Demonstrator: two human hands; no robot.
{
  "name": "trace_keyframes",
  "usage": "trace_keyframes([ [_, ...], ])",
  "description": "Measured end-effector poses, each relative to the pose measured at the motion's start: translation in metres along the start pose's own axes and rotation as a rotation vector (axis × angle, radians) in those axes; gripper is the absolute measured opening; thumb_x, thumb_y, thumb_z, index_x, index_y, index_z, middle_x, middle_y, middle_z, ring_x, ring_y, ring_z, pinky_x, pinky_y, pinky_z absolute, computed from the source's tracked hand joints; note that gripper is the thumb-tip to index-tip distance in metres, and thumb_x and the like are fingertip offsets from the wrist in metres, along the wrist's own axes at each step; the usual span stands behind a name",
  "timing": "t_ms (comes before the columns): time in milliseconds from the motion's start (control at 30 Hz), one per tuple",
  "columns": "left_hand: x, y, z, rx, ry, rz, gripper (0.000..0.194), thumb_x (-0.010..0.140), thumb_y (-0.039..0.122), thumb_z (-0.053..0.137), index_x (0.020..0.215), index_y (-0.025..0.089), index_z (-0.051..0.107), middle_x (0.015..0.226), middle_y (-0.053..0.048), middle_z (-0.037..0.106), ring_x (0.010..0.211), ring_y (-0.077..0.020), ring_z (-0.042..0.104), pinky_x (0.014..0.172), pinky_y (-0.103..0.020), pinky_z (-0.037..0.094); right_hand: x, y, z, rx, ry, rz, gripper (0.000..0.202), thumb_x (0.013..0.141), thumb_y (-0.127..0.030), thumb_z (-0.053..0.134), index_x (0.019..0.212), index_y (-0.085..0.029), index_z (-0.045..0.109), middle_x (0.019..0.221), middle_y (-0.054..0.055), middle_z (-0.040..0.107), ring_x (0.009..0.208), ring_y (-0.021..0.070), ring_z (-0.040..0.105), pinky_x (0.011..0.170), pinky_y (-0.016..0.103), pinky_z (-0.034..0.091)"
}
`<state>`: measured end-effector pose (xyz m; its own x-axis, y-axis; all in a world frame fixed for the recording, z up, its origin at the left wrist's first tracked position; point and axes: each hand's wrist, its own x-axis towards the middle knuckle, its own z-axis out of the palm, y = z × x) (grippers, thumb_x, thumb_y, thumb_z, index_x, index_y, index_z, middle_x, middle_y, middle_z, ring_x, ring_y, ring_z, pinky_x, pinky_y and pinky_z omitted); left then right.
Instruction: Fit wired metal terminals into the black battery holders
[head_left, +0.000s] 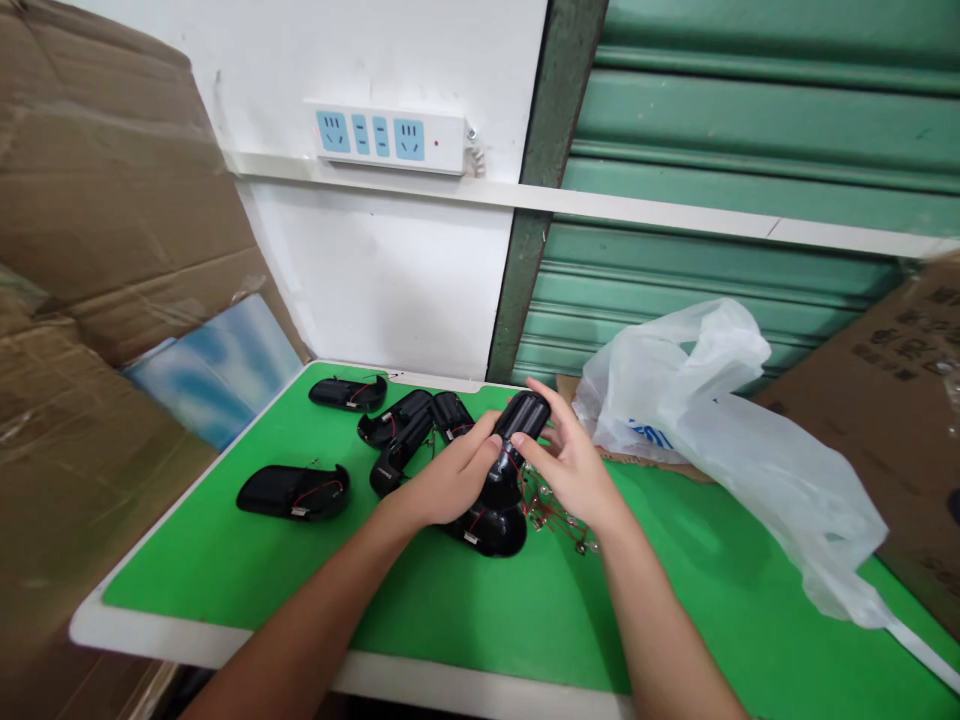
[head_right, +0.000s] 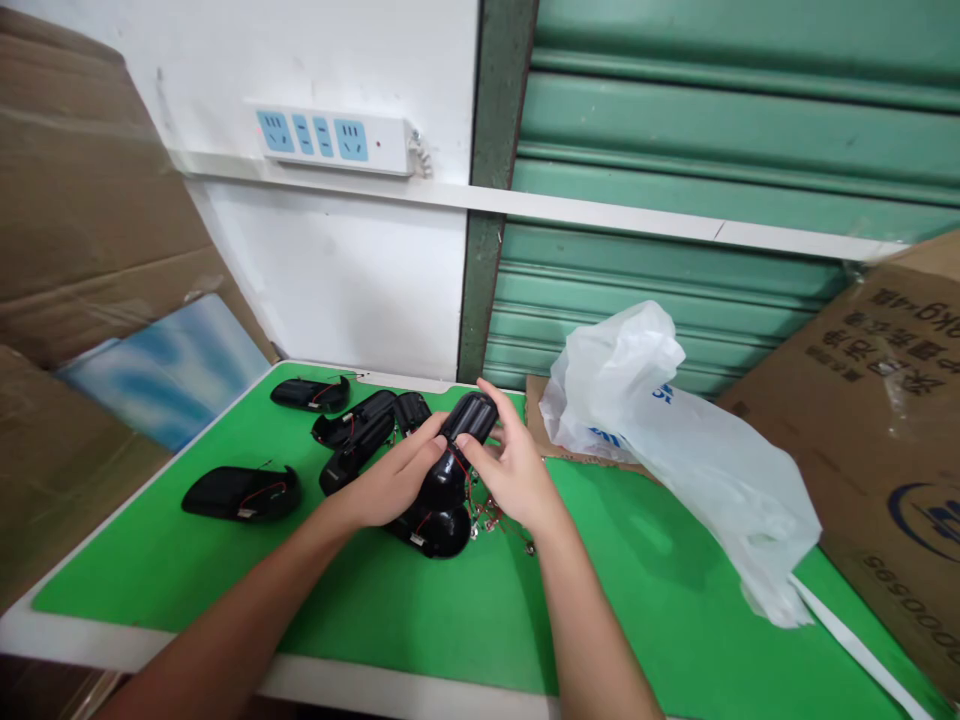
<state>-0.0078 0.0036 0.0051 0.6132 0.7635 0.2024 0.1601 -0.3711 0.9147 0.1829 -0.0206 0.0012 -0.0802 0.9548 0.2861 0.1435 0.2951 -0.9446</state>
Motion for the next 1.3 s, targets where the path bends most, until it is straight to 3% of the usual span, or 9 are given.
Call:
trace_keyframes([
  [133,-0.001,-0.002,0.0,0.024,-0.023,-0.059,0.051,0.111,0.044,0.03,0.151,0.017,0.045,0.132,-0.01,0.065,0.121,-0.0227,0.059,0.117,-0.041,0.041,0.001,0.003,0.001,-0.01,-0.008,0.007,0.07,0.096,-0.041,0.068,0.159,-0.03,0.038,0.163,0.009,0.044,0.135,0.0266,0.06,0.118,0.047,0.047],
  [367,0.0,0.002,-0.002,-0.062,-0.01,-0.121,0.059,0.106,0.057,0.039,0.155,0.023,0.046,0.155,-0.008,0.054,0.141,-0.0251,0.051,0.123,-0.04,0.037,0.003,0.004,0.001,0.075,-0.02,-0.018,0.071,0.097,-0.036,0.065,0.161,-0.032,0.035,0.152,0.008,0.058,0.135,0.0258,0.06,0.115,0.048,0.05],
  [567,0.0,-0.002,-0.004,-0.068,0.008,-0.219,0.077,0.101,0.067,0.042,0.162,0.02,0.04,0.17,-0.007,0.036,0.16,-0.0313,0.027,0.132,-0.044,0.022,0.0,-0.001,0.002,0.043,-0.045,0.012,0.076,0.092,-0.027,0.068,0.16,-0.031,0.035,0.146,0.009,0.061,0.13,0.0267,0.063,0.109,0.049,0.054],
  [700,-0.002,-0.008,-0.005,-0.059,0.023,-0.311,0.082,0.098,0.07,0.047,0.163,0.02,0.039,0.171,-0.009,0.032,0.161,-0.0354,0.024,0.132,-0.052,0.02,-0.001,-0.003,0.001,0.03,-0.051,0.017,0.076,0.089,-0.025,0.071,0.157,-0.03,0.038,0.15,0.009,0.057,0.134,0.0272,0.059,0.111,0.048,0.051],
  [867,-0.003,-0.014,-0.006,-0.059,-0.006,-0.331,0.089,0.097,0.073,0.045,0.165,0.018,0.033,0.173,-0.009,0.024,0.163,-0.0345,0.018,0.133,-0.051,0.014,-0.001,-0.002,-0.001,0.013,-0.072,-0.003,0.071,0.09,-0.026,0.073,0.153,-0.03,0.042,0.152,0.008,0.053,0.135,0.0257,0.056,0.118,0.047,0.044],
  [1100,-0.002,-0.01,-0.005,-0.048,0.0,-0.243,0.079,0.101,0.067,0.043,0.163,0.019,0.038,0.171,-0.007,0.032,0.161,-0.0329,0.026,0.133,-0.05,0.017,-0.001,0.0,-0.002,0.013,-0.093,-0.009,0.066,0.092,-0.031,0.072,0.151,-0.03,0.042,0.15,0.009,0.053,0.138,0.0251,0.053,0.122,0.047,0.04],
  [1300,-0.001,-0.012,-0.006,-0.054,0.01,-0.246,0.073,0.101,0.062,0.045,0.161,0.021,0.042,0.169,-0.007,0.038,0.16,-0.0316,0.029,0.133,-0.049,0.019,0.0,0.003,-0.002,-0.002,-0.099,-0.003,0.073,0.092,-0.032,0.073,0.155,-0.032,0.038,0.155,0.008,0.049,0.141,0.0255,0.052,0.123,0.048,0.039],
])
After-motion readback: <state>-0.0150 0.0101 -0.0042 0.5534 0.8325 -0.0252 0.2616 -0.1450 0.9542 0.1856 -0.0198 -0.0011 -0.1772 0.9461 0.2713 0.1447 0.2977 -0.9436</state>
